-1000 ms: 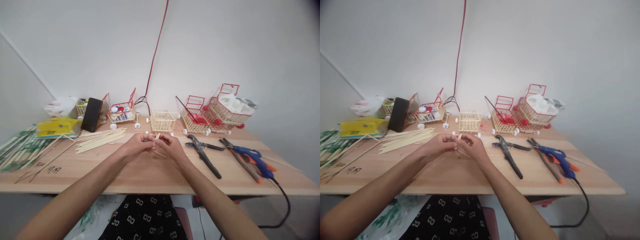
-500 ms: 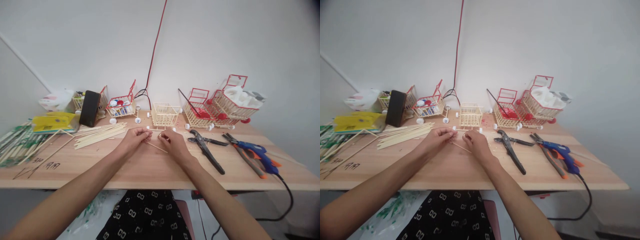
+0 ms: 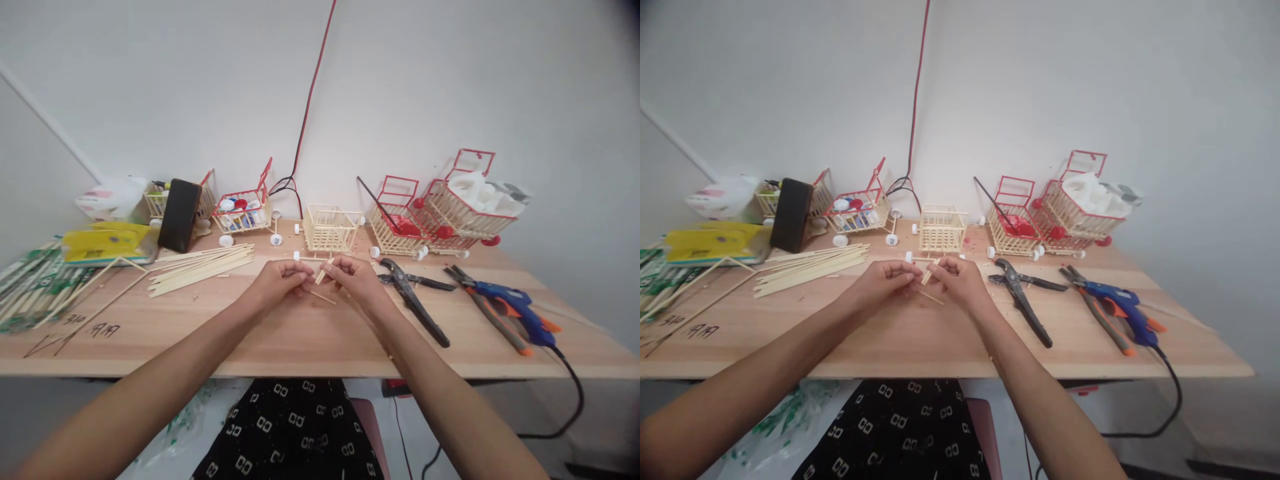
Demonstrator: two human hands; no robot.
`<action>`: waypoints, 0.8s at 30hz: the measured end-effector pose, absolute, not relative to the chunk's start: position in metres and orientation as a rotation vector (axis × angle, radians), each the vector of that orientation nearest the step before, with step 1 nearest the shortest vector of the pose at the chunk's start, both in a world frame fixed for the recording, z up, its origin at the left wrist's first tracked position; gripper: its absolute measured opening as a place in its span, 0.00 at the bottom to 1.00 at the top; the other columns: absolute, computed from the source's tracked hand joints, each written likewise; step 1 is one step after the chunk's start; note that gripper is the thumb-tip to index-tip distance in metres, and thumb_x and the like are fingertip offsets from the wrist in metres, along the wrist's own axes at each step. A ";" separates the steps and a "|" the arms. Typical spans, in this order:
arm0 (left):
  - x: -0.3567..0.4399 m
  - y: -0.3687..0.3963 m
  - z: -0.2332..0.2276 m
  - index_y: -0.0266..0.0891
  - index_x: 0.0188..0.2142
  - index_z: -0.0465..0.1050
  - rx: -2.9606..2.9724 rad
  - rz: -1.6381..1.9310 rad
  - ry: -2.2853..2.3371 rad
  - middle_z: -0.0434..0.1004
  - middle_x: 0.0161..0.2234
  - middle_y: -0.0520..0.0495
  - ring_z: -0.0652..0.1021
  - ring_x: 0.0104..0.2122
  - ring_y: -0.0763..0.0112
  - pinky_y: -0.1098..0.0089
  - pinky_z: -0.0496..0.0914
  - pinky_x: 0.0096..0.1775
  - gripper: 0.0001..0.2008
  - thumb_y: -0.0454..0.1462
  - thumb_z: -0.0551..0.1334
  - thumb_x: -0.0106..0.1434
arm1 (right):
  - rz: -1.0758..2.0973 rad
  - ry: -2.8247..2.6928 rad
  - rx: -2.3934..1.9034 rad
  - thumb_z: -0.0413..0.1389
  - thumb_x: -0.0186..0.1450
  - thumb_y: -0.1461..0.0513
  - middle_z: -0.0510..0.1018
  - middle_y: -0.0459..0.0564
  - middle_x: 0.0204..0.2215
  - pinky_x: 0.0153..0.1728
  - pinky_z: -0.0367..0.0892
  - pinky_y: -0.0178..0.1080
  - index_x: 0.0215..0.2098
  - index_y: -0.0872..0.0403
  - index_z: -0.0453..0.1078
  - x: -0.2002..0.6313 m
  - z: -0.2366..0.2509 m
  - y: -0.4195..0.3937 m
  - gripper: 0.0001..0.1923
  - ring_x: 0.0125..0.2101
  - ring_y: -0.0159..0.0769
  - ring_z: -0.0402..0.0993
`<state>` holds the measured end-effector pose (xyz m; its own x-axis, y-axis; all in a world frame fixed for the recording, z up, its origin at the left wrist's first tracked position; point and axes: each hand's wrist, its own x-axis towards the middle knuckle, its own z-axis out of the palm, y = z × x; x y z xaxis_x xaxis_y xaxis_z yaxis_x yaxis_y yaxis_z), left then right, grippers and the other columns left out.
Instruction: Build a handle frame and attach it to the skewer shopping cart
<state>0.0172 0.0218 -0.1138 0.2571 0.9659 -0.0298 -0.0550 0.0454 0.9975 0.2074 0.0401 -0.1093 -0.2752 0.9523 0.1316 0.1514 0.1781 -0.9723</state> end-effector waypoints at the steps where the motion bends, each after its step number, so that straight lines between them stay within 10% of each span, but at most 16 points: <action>1: 0.018 0.021 -0.113 0.34 0.35 0.76 1.274 0.951 0.970 0.80 0.30 0.45 0.76 0.25 0.75 0.73 0.68 0.29 0.10 0.38 0.67 0.55 | 1.237 -1.580 -1.076 0.61 0.55 0.48 0.77 0.47 0.23 0.22 0.61 0.32 0.26 0.55 0.69 0.207 -0.108 0.040 0.19 0.24 0.30 0.70; 14: 0.023 0.012 -0.102 0.37 0.28 0.79 1.578 0.891 1.061 0.80 0.25 0.48 0.77 0.26 0.72 0.74 0.68 0.31 0.05 0.37 0.66 0.55 | 1.467 -1.482 -1.019 0.63 0.52 0.47 0.75 0.44 0.21 0.20 0.54 0.31 0.25 0.55 0.67 0.205 -0.106 0.038 0.21 0.18 0.23 0.61; 24: 0.023 0.018 -0.109 0.35 0.42 0.77 1.353 0.837 0.907 0.82 0.40 0.40 0.81 0.36 0.65 0.68 0.72 0.38 0.18 0.43 0.68 0.55 | 1.314 -1.564 -1.006 0.62 0.54 0.48 0.71 0.42 0.21 0.23 0.54 0.31 0.25 0.55 0.67 0.206 -0.105 0.036 0.19 0.20 0.25 0.60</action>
